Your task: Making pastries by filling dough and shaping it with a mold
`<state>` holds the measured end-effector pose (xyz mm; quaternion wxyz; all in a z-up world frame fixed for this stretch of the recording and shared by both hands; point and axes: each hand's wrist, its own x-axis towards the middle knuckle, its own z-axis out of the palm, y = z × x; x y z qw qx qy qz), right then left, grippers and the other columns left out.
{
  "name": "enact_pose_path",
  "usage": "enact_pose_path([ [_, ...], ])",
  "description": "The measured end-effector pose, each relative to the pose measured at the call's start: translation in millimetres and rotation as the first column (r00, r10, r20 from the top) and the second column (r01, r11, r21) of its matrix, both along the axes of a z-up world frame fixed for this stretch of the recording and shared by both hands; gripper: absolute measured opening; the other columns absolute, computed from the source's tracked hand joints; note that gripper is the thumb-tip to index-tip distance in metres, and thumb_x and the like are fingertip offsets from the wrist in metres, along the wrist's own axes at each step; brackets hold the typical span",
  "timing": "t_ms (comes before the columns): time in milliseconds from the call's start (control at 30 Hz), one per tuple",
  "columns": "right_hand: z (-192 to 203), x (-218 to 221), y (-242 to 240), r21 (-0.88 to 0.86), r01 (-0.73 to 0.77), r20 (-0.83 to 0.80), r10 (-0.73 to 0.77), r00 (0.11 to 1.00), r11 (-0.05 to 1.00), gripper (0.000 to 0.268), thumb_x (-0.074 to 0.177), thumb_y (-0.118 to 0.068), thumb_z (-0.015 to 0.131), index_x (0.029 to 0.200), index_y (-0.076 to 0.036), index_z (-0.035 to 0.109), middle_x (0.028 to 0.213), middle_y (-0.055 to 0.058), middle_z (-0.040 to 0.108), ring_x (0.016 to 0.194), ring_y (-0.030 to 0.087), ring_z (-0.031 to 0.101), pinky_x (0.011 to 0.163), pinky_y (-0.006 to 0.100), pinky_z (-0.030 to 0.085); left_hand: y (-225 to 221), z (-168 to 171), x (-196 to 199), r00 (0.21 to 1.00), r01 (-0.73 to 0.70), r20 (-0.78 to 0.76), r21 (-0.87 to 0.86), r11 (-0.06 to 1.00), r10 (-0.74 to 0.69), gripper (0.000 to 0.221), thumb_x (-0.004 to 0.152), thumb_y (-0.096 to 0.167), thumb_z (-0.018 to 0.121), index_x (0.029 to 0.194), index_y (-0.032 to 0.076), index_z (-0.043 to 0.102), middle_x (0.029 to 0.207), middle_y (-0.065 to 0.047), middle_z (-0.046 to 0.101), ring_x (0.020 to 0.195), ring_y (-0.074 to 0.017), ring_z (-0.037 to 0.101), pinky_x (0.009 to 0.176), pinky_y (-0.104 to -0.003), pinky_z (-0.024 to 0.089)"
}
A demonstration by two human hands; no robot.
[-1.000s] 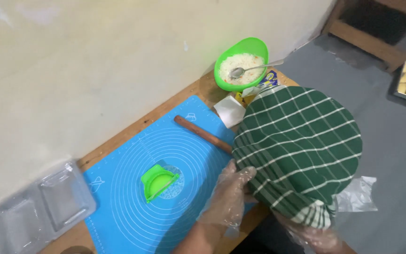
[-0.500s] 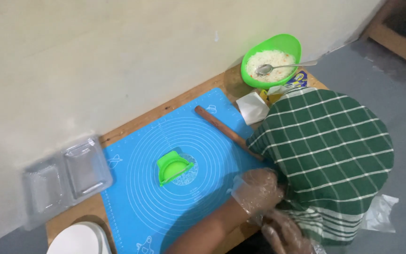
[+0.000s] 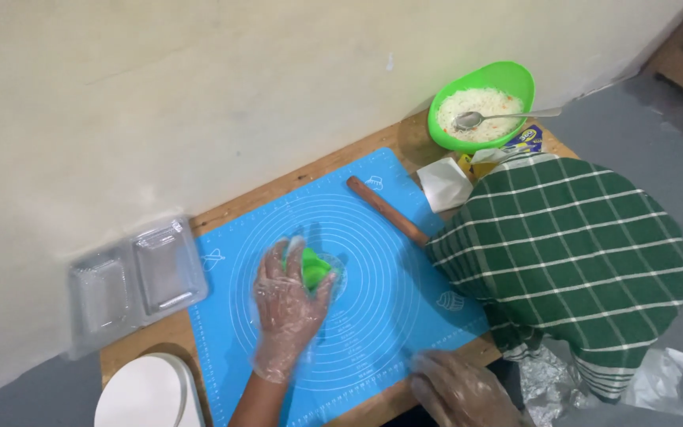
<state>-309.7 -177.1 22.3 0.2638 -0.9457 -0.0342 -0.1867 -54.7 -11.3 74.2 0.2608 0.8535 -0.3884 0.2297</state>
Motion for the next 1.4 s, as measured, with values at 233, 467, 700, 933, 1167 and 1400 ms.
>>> enact_pose_path([
  [233, 45.7, 158.0, 1.0, -0.178, 0.265, 0.006, -0.268, 0.963, 0.948, 0.051, 0.1, -0.039, 0.058, 0.141, -0.009, 0.057, 0.132, 0.017, 0.064, 0.113, 0.032, 0.064, 0.091, 0.045, 0.054, 4.4, -58.4, 12.3, 0.97, -0.153, -0.178, 0.085, 0.985, 0.166, 0.101, 0.077, 0.068, 0.074, 0.152, 0.008, 0.044, 0.149, -0.025, 0.05, 0.137, -0.0446, 0.046, 0.114, -0.064, 0.03],
  [467, 22.8, 250.2, 1.6, 0.067, 0.076, -0.38, -0.045, 0.924, 0.995, 0.056, 0.104, -0.052, 0.034, 0.117, -0.01, 0.07, 0.114, 0.025, 0.068, 0.113, 0.043, 0.06, 0.102, 0.056, 0.043, 5.9, -64.2, 11.2, 0.984, -0.082, -0.163, -0.064, 0.995, 0.071, 0.082, 0.092, 0.058, 0.061, 0.149, 0.002, 0.043, 0.141, -0.026, 0.053, 0.13, -0.0508, 0.046, 0.119, -0.069, 0.021],
  [700, -9.6, 259.0, 24.1, -0.002, 0.011, -0.178, -0.012, 0.984, 1.0, 0.047, 0.103, -0.043, 0.043, 0.099, -0.005, 0.072, 0.098, 0.023, 0.07, 0.096, 0.042, 0.064, 0.093, 0.055, 0.045, -0.8, -53.2, 11.0, 0.958, -0.105, -0.282, -0.197, 0.975, 0.046, 0.057, 0.104, 0.034, 0.049, 0.146, -0.004, 0.044, 0.141, -0.032, 0.052, 0.136, -0.0535, 0.044, 0.121, -0.063, 0.026],
  [933, 4.4, 243.6, 11.6, 0.217, -0.055, -0.282, 0.117, 0.952, 0.975, 0.045, 0.104, -0.04, 0.041, 0.133, -0.011, 0.061, 0.133, 0.016, 0.061, 0.122, 0.039, 0.056, 0.106, 0.054, 0.038, 0.9, -62.6, 12.6, 0.929, -0.151, -0.357, -0.129, 0.98, 0.096, 0.066, 0.099, 0.035, 0.056, 0.153, 0.003, 0.036, 0.151, -0.029, 0.043, 0.144, -0.055, 0.033, 0.113, -0.063, 0.039],
  [1167, 7.5, 237.0, 6.2, 0.674, -0.065, -0.182, 0.251, 0.951, 0.736, 0.053, 0.103, -0.037, 0.047, 0.149, -0.012, 0.054, 0.15, 0.014, 0.06, 0.139, 0.029, 0.056, 0.116, 0.041, 0.041, 9.6, -72.8, 13.8, 0.908, 0.042, -0.395, -0.248, 0.968, -0.14, 0.094, 0.091, 0.018, 0.075, 0.162, 0.007, 0.015, 0.161, -0.028, 0.029, 0.149, -0.0445, 0.035, 0.119, -0.052, 0.038],
  [1400, 1.3, 240.2, 4.3, 0.794, -0.009, -0.192, 0.264, 0.945, 0.608, 0.063, 0.102, -0.042, 0.048, 0.157, -0.012, 0.04, 0.165, 0.013, 0.039, 0.153, 0.026, 0.037, 0.125, 0.04, 0.027, 35.6, -69.2, 15.1, 0.973, 0.225, 0.086, -0.186, 0.956, -0.212, 0.085, 0.104, 0.001, 0.065, 0.167, 0.027, 0.014, 0.171, -0.029, 0.009, 0.159, -0.0494, 0.024, 0.129, -0.06, 0.033],
])
